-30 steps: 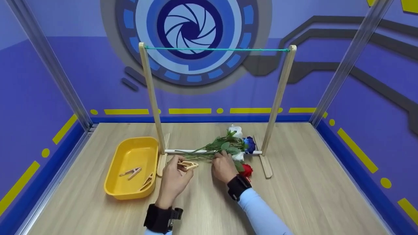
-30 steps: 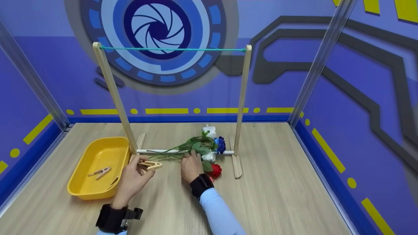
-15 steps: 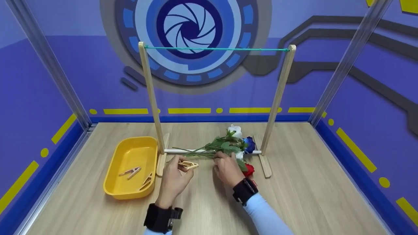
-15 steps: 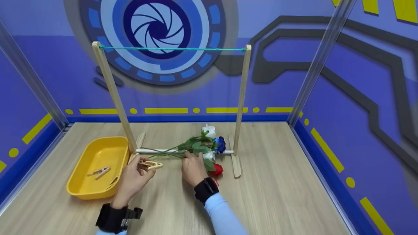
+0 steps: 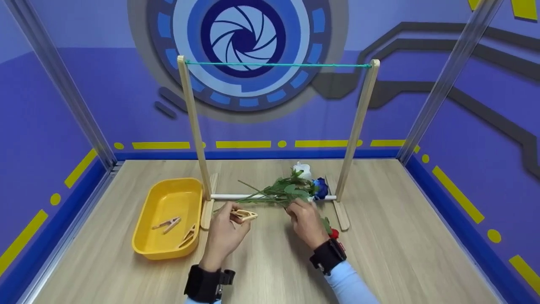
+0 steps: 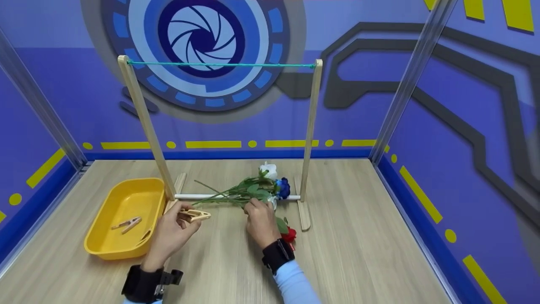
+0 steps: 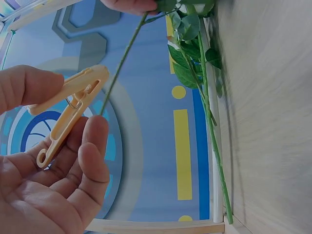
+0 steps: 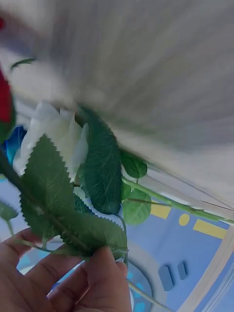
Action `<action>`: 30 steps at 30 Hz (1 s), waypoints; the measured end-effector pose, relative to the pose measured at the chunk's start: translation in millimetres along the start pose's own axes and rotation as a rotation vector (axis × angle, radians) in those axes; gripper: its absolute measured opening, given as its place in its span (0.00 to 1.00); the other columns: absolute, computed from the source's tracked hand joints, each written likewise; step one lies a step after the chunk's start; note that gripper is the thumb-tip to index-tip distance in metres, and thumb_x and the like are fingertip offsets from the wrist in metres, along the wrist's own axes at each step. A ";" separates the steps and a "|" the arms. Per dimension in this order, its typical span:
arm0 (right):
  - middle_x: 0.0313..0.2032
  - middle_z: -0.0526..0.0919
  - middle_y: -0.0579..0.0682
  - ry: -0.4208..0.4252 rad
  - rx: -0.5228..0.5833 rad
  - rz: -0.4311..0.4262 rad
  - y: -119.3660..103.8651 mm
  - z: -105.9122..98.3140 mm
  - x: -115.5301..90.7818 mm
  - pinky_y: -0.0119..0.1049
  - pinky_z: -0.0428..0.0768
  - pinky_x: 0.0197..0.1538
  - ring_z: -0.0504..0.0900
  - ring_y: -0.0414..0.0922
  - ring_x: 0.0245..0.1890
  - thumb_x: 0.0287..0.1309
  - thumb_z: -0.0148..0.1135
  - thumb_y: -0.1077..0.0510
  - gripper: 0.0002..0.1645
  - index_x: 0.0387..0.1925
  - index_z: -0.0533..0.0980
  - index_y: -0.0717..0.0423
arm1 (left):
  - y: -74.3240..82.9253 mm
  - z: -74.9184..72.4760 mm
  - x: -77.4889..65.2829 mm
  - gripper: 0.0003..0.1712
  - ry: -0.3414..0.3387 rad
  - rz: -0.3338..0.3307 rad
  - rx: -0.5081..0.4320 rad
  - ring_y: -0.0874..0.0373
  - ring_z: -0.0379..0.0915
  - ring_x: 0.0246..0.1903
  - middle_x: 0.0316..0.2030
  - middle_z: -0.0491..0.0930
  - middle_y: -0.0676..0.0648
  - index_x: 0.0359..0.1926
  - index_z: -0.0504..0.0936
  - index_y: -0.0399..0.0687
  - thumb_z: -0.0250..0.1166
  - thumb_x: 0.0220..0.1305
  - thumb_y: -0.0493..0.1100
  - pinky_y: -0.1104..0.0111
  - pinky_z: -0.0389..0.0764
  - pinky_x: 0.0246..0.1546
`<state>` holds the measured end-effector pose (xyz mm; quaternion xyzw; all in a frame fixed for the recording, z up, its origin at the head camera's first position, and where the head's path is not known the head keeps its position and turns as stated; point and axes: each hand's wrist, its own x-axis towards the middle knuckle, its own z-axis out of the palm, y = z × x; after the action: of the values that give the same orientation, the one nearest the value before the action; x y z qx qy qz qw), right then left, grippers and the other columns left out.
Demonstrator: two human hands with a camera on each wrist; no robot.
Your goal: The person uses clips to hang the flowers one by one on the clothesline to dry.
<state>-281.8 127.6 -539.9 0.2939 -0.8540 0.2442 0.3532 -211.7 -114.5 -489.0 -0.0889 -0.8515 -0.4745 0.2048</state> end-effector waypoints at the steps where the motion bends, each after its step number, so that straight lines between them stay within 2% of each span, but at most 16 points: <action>1: 0.26 0.80 0.48 0.000 0.002 0.013 0.3 0.2 -2.6 0.40 0.69 0.34 0.80 0.45 0.27 0.36 0.69 0.82 0.20 0.23 0.78 0.56 | 0.4 -0.6 -0.3 0.14 -0.007 -0.001 -0.004 0.56 0.78 0.33 0.34 0.82 0.49 0.45 0.81 0.40 0.71 0.56 0.31 0.72 0.73 0.30; 5: 0.23 0.79 0.45 -0.037 0.027 0.049 1.8 -0.2 -11.9 0.38 0.68 0.33 0.78 0.43 0.25 0.33 0.66 0.82 0.21 0.21 0.77 0.54 | 1.7 -1.8 -1.7 0.14 -0.012 0.008 -0.016 0.56 0.78 0.33 0.34 0.82 0.49 0.45 0.81 0.41 0.71 0.57 0.31 0.73 0.73 0.31; 9: 0.22 0.80 0.44 -0.104 0.055 0.030 0.3 -3.6 -17.8 0.44 0.74 0.36 0.79 0.45 0.26 0.33 0.64 0.82 0.21 0.19 0.77 0.53 | 6.8 -3.8 -2.6 0.15 -0.024 -0.006 -0.026 0.56 0.78 0.34 0.36 0.82 0.49 0.46 0.81 0.42 0.71 0.58 0.32 0.72 0.73 0.32; 14: 0.22 0.84 0.44 -0.176 0.047 -0.004 -3.6 -6.1 -19.5 0.48 0.78 0.41 0.83 0.43 0.27 0.34 0.67 0.81 0.20 0.18 0.81 0.53 | 9.9 -5.0 -2.4 0.16 -0.021 -0.004 -0.029 0.58 0.78 0.34 0.36 0.82 0.49 0.46 0.81 0.44 0.72 0.58 0.32 0.72 0.74 0.33; 18: 0.23 0.85 0.44 -0.224 0.046 -0.018 -5.2 -5.8 -20.8 0.45 0.77 0.40 0.83 0.43 0.27 0.35 0.69 0.80 0.18 0.18 0.82 0.53 | 9.2 -4.4 -1.7 0.16 -0.012 0.007 -0.024 0.57 0.78 0.34 0.35 0.81 0.49 0.46 0.81 0.43 0.73 0.57 0.32 0.72 0.75 0.33; 23: 0.23 0.86 0.45 -0.285 0.082 -0.029 -7.2 -3.7 -23.8 0.43 0.78 0.40 0.83 0.44 0.28 0.36 0.66 0.80 0.18 0.20 0.84 0.53 | 7.4 -3.5 -1.7 0.16 -0.013 0.023 -0.019 0.56 0.79 0.33 0.34 0.82 0.48 0.45 0.81 0.40 0.72 0.56 0.31 0.72 0.74 0.31; 30: 0.27 0.87 0.44 -0.372 0.102 0.031 -8.8 -1.6 -26.3 0.42 0.71 0.41 0.82 0.45 0.32 0.41 0.66 0.79 0.18 0.23 0.86 0.53 | 7.6 -3.3 -1.8 0.16 -0.022 0.010 -0.016 0.55 0.79 0.33 0.34 0.81 0.49 0.46 0.81 0.40 0.72 0.56 0.32 0.73 0.73 0.29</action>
<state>-259.9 131.1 -556.7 0.3382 -0.8955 0.2343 0.1698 -206.6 -113.1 -482.4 -0.0997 -0.8495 -0.4791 0.1971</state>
